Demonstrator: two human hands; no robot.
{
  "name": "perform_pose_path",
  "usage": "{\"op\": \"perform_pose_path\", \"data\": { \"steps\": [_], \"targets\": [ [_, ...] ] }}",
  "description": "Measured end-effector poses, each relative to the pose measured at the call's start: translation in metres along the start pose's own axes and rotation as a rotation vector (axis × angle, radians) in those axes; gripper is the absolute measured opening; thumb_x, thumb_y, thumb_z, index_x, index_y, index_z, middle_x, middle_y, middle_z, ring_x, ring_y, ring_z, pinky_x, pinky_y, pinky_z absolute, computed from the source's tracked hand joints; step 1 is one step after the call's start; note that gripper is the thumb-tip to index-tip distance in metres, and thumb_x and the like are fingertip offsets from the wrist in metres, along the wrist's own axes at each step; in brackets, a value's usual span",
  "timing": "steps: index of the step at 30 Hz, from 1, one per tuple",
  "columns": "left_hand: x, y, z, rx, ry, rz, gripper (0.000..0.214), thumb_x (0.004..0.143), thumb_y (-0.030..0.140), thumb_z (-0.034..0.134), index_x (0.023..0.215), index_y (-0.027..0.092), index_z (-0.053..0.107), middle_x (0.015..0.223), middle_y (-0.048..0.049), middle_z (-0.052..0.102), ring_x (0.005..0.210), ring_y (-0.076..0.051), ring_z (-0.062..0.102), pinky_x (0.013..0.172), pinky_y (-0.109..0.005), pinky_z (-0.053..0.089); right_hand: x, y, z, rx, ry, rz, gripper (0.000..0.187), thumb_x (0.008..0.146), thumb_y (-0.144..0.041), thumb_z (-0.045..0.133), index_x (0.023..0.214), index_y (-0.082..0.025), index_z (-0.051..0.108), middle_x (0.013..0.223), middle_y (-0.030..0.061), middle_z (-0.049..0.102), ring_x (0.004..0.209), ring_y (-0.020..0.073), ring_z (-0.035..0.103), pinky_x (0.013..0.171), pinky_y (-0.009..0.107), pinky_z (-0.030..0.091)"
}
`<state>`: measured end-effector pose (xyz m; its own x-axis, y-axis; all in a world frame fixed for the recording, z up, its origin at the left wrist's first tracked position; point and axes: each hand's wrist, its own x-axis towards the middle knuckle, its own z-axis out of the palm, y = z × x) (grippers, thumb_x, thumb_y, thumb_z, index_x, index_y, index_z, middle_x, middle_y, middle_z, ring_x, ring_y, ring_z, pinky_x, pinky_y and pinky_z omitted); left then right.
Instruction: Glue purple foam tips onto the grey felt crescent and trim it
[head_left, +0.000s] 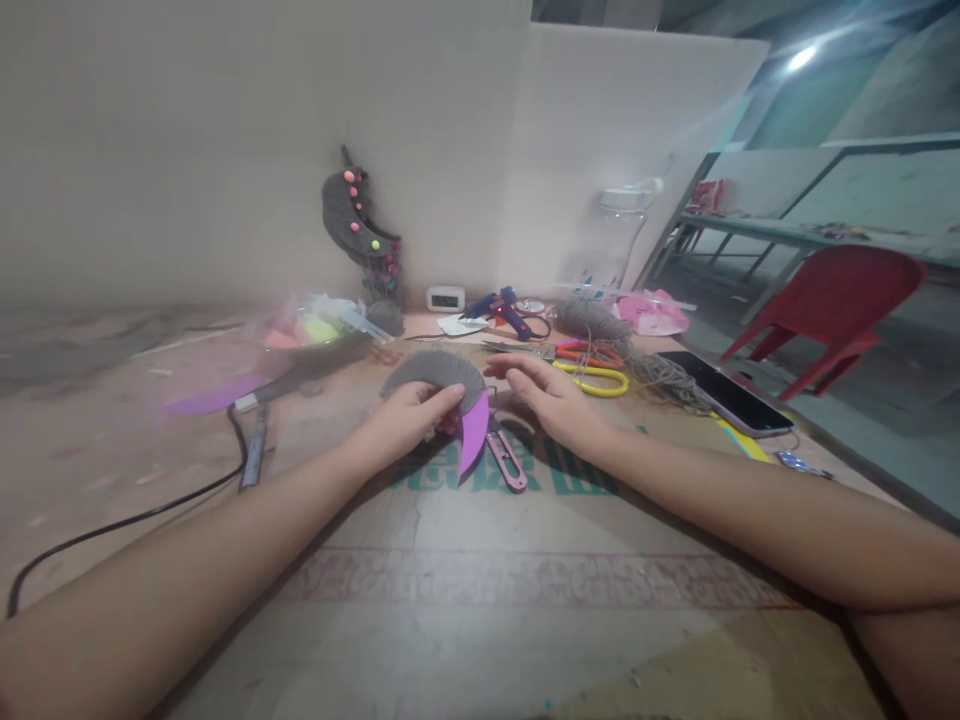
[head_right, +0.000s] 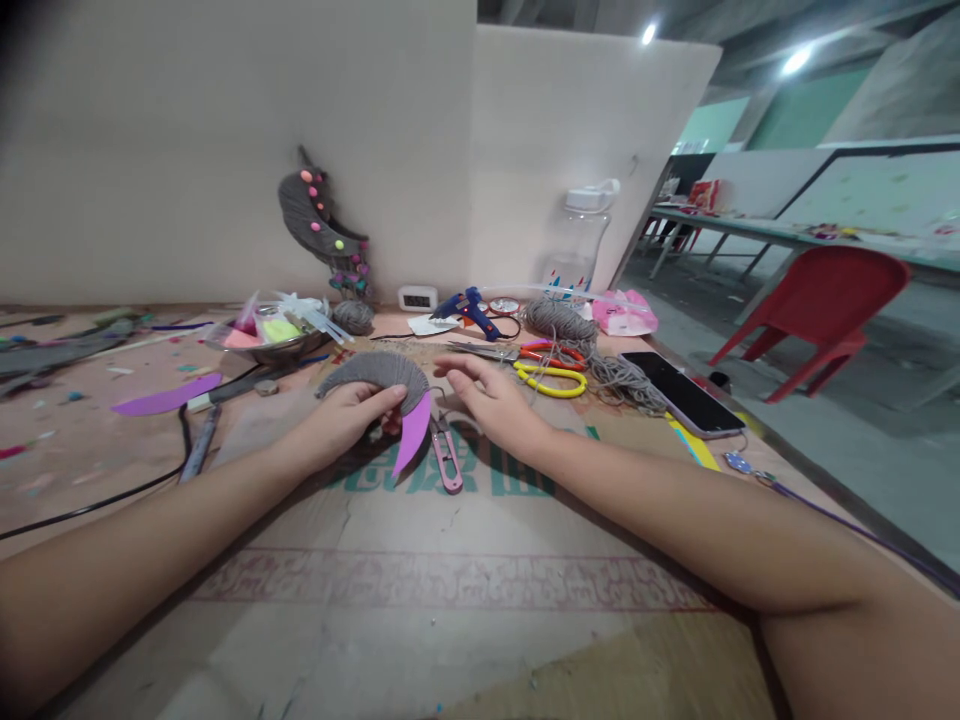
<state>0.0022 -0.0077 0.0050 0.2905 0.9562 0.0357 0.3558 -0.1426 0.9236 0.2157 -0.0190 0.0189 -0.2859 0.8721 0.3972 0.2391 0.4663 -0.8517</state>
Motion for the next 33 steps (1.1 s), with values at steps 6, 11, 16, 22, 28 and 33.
{"op": "perform_pose_path", "data": {
  "steps": [6, 11, 16, 22, 28, 33],
  "targets": [
    [-0.001, 0.002, 0.000, 0.045, -0.001, -0.020, 0.052, 0.080, 0.065, 0.053, 0.066, 0.016, 0.063, 0.068, -0.0049, 0.068, 0.065, -0.017, 0.061, 0.065, -0.028, 0.043, 0.001, 0.004, -0.007, -0.191, 0.146, -0.095, 0.018, 0.092, -0.026, 0.048, 0.089, -0.018, 0.064, 0.089, 0.0031, 0.068, 0.087, 0.0157, 0.061, 0.084, 0.031, 0.046],
    [-0.003, 0.006, 0.000, 0.067, 0.007, -0.025, 0.051, 0.080, 0.063, 0.053, 0.065, 0.016, 0.064, 0.068, -0.0049, 0.068, 0.064, -0.017, 0.060, 0.064, -0.028, 0.042, -0.001, 0.001, -0.005, -0.207, 0.137, -0.025, 0.018, 0.089, -0.028, 0.053, 0.090, -0.019, 0.069, 0.076, 0.0002, 0.067, 0.076, 0.0151, 0.062, 0.075, 0.028, 0.046],
    [-0.002, 0.003, 0.000, 0.055, 0.003, -0.039, 0.051, 0.080, 0.065, 0.053, 0.067, 0.017, 0.063, 0.068, -0.0042, 0.068, 0.064, -0.017, 0.061, 0.061, -0.027, 0.042, -0.001, -0.001, -0.004, -0.232, 0.141, -0.035, 0.011, 0.082, -0.028, 0.063, 0.086, -0.019, 0.070, 0.085, 0.0019, 0.070, 0.082, 0.0169, 0.063, 0.079, 0.031, 0.047],
    [-0.003, 0.004, 0.000, 0.032, -0.015, -0.032, 0.050, 0.080, 0.064, 0.054, 0.067, 0.016, 0.061, 0.068, -0.0037, 0.067, 0.064, -0.017, 0.060, 0.062, -0.028, 0.041, 0.002, 0.010, -0.005, -0.266, 0.175, -0.200, 0.018, 0.082, -0.011, 0.051, 0.093, -0.019, 0.064, 0.094, 0.0034, 0.065, 0.088, 0.0156, 0.059, 0.083, 0.031, 0.046],
    [-0.002, 0.005, 0.000, -0.027, -0.001, -0.018, 0.048, 0.081, 0.060, 0.056, 0.065, 0.015, 0.061, 0.064, -0.0028, 0.064, 0.061, -0.014, 0.057, 0.062, -0.027, 0.041, 0.000, 0.005, -0.006, -0.356, 0.158, -0.254, 0.011, 0.083, -0.015, 0.056, 0.089, -0.019, 0.062, 0.087, 0.0024, 0.058, 0.080, 0.0152, 0.055, 0.077, 0.030, 0.043],
    [0.005, 0.001, -0.002, -0.323, 0.043, 0.007, 0.041, 0.081, 0.051, 0.060, 0.063, 0.014, 0.060, 0.060, -0.0021, 0.060, 0.056, -0.012, 0.054, 0.060, -0.026, 0.042, -0.002, -0.005, -0.005, -0.389, 0.087, -0.130, 0.021, 0.087, -0.030, 0.058, 0.071, -0.018, 0.061, 0.070, 0.0009, 0.059, 0.069, 0.0144, 0.052, 0.066, 0.028, 0.040]
  ]
}}
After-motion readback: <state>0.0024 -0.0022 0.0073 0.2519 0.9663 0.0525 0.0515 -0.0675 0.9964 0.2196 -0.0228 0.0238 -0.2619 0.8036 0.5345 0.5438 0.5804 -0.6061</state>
